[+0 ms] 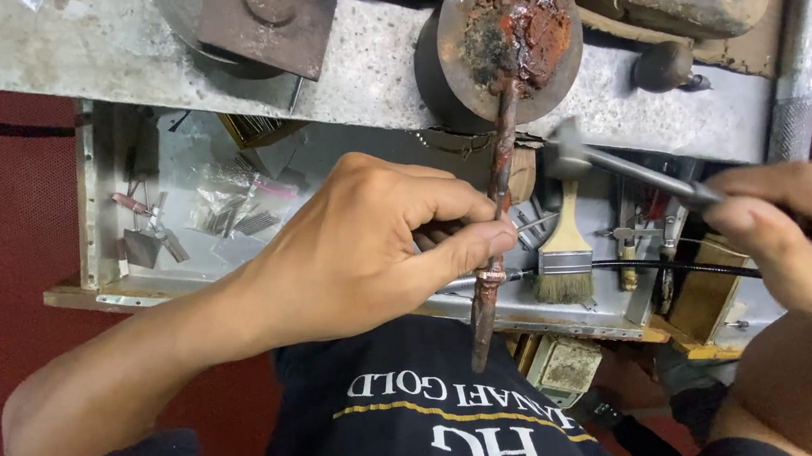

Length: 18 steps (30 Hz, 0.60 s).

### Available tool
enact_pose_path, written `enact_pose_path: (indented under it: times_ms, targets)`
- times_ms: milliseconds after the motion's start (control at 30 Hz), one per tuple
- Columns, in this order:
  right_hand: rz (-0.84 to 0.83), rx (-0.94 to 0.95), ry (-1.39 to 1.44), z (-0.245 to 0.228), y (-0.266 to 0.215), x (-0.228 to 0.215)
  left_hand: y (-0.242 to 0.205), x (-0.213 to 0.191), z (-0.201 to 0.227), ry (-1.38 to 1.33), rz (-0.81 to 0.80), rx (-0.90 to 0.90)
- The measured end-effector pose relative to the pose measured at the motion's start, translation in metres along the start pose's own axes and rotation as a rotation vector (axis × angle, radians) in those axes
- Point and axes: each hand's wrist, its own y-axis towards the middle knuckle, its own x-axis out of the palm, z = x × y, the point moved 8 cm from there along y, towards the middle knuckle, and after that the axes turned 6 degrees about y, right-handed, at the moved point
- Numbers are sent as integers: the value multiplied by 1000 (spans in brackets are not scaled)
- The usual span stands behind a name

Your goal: The person holds a reddish metal rod clamped in a vise and repeatedly taps a small metal ring on the rod with a hammer. They rotate the rod and adjust the ring's position between taps, continuing the process throughout the clip.

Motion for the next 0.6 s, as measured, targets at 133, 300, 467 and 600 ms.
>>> enact_pose_path:
  times_ms: [133,300,467,600]
  targets:
    - [250,185,293,140,-33,12,-2,-1,6,28,16,36]
    - [-210,3,71,32,1,6,-8,1,13,124,70,152]
    - [-179,233,281,181,-109,34,-14,2,26,211,108,286]
    - [-487,274,182,154,-95,46,-19,5,29,313,93,332]
